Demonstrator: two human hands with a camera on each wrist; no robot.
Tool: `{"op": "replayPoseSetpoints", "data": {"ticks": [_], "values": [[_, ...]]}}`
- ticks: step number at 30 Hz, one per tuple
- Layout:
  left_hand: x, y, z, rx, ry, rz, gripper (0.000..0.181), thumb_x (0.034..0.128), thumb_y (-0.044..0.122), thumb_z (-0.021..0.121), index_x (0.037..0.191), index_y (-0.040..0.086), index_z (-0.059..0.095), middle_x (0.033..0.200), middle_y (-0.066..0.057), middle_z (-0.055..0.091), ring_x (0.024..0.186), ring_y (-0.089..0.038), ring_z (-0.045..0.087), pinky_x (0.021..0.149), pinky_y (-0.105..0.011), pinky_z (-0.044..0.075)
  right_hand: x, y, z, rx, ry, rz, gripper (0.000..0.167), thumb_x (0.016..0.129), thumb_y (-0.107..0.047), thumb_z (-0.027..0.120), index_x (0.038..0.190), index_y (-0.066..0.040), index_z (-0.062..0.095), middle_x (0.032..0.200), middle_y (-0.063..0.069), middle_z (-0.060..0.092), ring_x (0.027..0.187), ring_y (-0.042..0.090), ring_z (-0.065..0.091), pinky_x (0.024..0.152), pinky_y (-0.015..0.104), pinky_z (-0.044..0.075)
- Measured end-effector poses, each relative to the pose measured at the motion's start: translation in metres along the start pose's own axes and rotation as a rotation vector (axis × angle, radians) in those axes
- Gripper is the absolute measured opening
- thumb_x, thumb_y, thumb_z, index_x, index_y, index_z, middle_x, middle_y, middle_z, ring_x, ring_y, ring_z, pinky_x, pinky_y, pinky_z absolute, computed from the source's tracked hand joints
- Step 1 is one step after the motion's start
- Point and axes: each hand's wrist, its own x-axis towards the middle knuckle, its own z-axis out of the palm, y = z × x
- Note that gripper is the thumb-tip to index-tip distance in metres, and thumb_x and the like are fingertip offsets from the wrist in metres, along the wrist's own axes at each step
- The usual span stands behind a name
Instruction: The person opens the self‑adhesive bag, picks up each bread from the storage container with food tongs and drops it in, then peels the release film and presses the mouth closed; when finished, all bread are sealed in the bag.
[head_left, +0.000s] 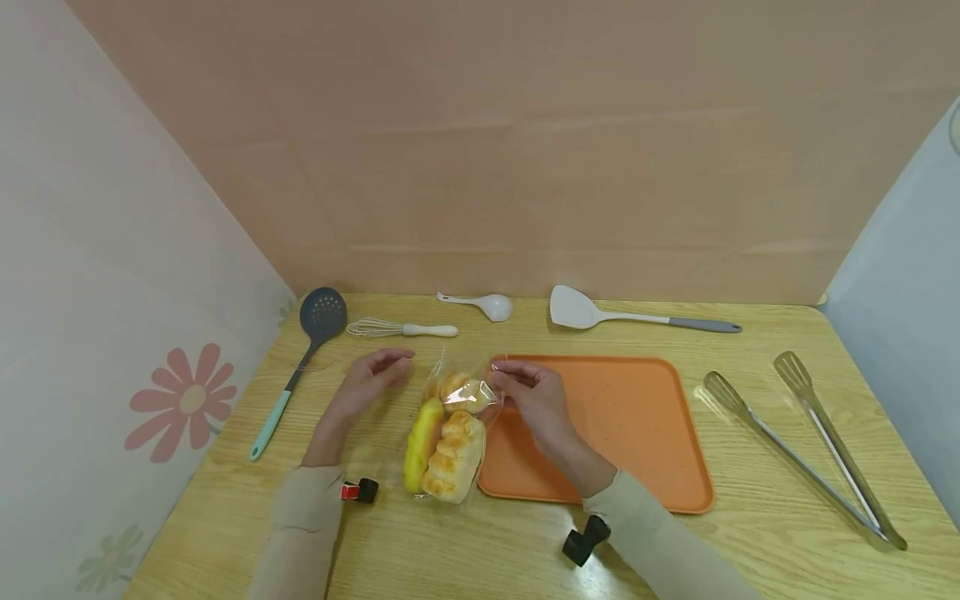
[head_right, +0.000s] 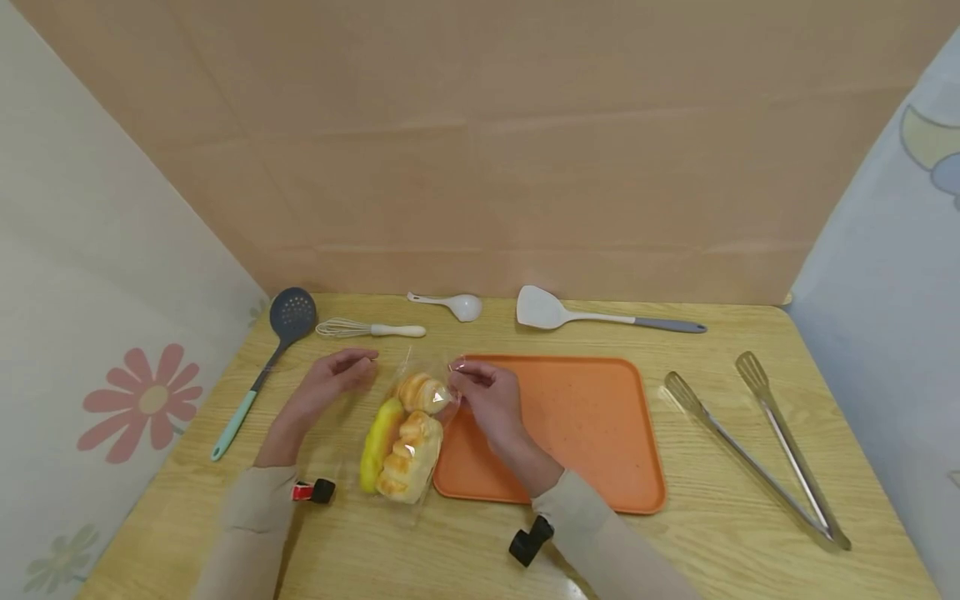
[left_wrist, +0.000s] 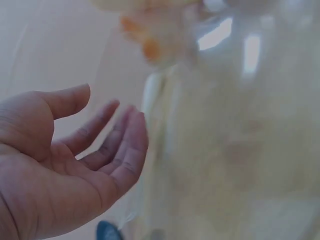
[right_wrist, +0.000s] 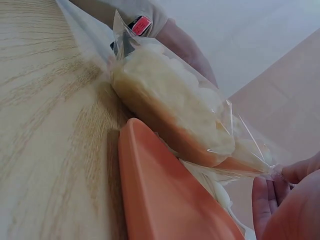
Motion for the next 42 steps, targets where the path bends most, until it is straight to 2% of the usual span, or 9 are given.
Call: {"op": "replayPoseSetpoints", "data": {"ticks": [4,8,15,18,21,24,29,37,42], "values": [[0.006,-0.009,0.016,0.045,-0.014,-0.021,0.041,0.1143,0.010,0.063,0.148,-0.013,0.060,0.139,-0.031,0.070,0.118,-0.026,0.074,0.094,-0.026,0.063,0.000,0.001,0.001,-0.002,0.000,0.004,0.024,0.101,0.005,0.076,0.123,0.015,0.076,0.104,0.007,0.083,0.081,0.006,0.074,0.071,0.023,0.064],[0.008,-0.011,0.027,0.194,0.042,0.045,0.034,0.1090,0.007,0.071,0.138,-0.011,0.069,0.116,-0.026,0.081,0.104,-0.032,0.081,0.086,-0.027,0.063,-0.001,0.000,0.002,0.009,-0.008,0.001,0.025,0.101,0.005,0.076,0.123,0.016,0.075,0.102,0.006,0.082,0.080,0.006,0.074,0.070,0.022,0.064],[0.008,-0.009,0.035,0.353,0.093,0.105,0.018,0.1046,0.009,0.078,0.118,-0.003,0.081,0.105,-0.016,0.083,0.098,-0.032,0.081,0.086,-0.040,0.066,-0.002,-0.001,0.003,0.015,-0.021,-0.005,0.024,0.101,0.005,0.076,0.122,0.015,0.075,0.100,0.006,0.082,0.081,0.007,0.075,0.070,0.023,0.065],[0.007,-0.007,0.035,0.379,0.131,0.096,0.014,0.1049,0.011,0.078,0.111,-0.001,0.083,0.103,-0.014,0.083,0.095,-0.028,0.079,0.085,-0.038,0.065,-0.002,0.000,0.002,0.019,-0.022,-0.006,0.023,0.101,0.005,0.075,0.122,0.015,0.075,0.104,0.008,0.082,0.083,0.007,0.075,0.071,0.023,0.065],[0.007,-0.007,0.034,0.293,0.165,0.045,0.016,0.1077,0.012,0.072,0.107,-0.002,0.079,0.101,-0.014,0.081,0.089,-0.020,0.075,0.080,-0.030,0.061,-0.001,0.001,0.002,0.029,-0.011,-0.004,0.023,0.102,0.006,0.073,0.122,0.016,0.074,0.108,0.012,0.082,0.082,0.007,0.075,0.071,0.024,0.065],[0.006,-0.006,0.030,0.087,0.188,-0.009,0.018,0.1123,0.010,0.061,0.105,-0.003,0.070,0.103,-0.013,0.081,0.087,-0.012,0.072,0.078,-0.024,0.059,0.001,0.001,0.001,0.032,0.010,-0.001,0.022,0.102,0.006,0.073,0.121,0.016,0.074,0.107,0.013,0.082,0.081,0.008,0.075,0.071,0.025,0.066],[0.005,-0.001,0.026,-0.187,0.178,-0.007,0.011,0.1129,0.004,0.047,0.108,-0.001,0.056,0.094,-0.003,0.080,0.087,-0.010,0.074,0.081,-0.024,0.060,0.003,0.000,-0.001,0.040,0.020,-0.003,0.022,0.102,0.005,0.072,0.122,0.016,0.075,0.099,0.009,0.081,0.081,0.010,0.076,0.072,0.025,0.066],[0.003,0.005,0.023,-0.235,0.089,-0.031,0.037,0.1160,0.012,0.047,0.141,-0.013,0.056,0.089,0.005,0.070,0.087,-0.007,0.068,0.080,-0.023,0.056,0.003,-0.001,-0.002,0.042,0.005,-0.015,0.022,0.103,0.005,0.073,0.121,0.017,0.074,0.099,0.009,0.082,0.080,0.008,0.075,0.072,0.024,0.065],[0.005,0.004,0.018,-0.164,0.054,0.022,0.038,0.1158,0.015,0.061,0.138,-0.016,0.063,0.114,-0.010,0.078,0.093,-0.008,0.072,0.086,-0.021,0.061,0.003,-0.002,-0.002,0.051,-0.004,-0.022,0.021,0.102,0.005,0.073,0.120,0.016,0.075,0.100,0.007,0.083,0.082,0.008,0.077,0.073,0.024,0.066]]}}
